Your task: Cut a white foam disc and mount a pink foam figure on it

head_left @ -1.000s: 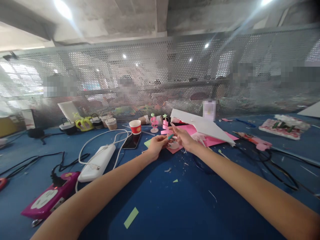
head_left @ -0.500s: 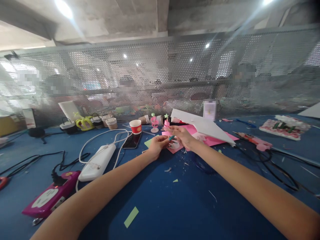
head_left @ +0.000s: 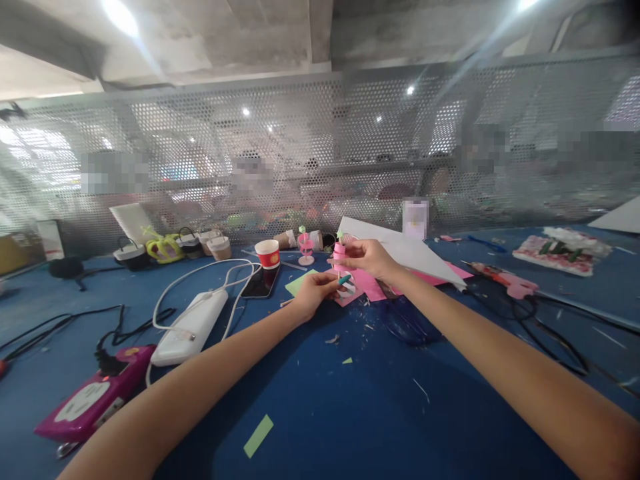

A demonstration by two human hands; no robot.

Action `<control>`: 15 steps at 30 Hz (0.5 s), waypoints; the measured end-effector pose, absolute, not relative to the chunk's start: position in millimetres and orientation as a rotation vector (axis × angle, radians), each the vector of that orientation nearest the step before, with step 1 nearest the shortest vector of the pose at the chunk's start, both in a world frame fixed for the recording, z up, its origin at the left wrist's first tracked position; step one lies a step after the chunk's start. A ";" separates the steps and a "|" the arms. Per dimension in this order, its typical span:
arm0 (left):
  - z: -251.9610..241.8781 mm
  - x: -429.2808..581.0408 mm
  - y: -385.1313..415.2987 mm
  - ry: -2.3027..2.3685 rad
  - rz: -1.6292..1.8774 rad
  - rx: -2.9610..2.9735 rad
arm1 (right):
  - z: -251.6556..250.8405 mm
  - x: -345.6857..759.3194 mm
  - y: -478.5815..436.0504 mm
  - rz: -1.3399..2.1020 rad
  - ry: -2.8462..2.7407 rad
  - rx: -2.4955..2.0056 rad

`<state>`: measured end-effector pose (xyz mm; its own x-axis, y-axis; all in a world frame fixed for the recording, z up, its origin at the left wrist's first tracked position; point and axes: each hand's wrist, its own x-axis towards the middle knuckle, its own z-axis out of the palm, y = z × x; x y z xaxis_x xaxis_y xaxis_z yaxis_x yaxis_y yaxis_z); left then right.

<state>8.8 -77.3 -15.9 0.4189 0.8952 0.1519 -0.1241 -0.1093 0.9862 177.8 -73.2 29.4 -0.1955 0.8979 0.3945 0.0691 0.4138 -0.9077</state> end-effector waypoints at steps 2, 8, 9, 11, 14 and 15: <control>-16.3 8.6 -76.9 0.733 1.008 1.419 | 30.2 178.5 -73.3 0.928 -1.582 -0.889; -16.9 8.1 -76.7 0.745 1.009 1.431 | 28.4 177.4 -68.5 0.890 -1.431 -0.918; -16.7 8.0 -77.0 0.741 1.007 1.431 | 28.3 177.2 -68.1 0.907 -1.410 -0.924; -16.4 8.0 -77.4 0.729 1.003 1.429 | 28.4 177.0 -68.2 0.953 -1.353 -0.947; -16.9 7.8 -77.0 0.740 1.005 1.431 | 28.7 176.6 -69.2 1.025 -1.271 -0.980; -17.5 7.7 -76.4 0.746 1.004 1.433 | 28.7 176.5 -69.4 1.041 -1.253 -0.990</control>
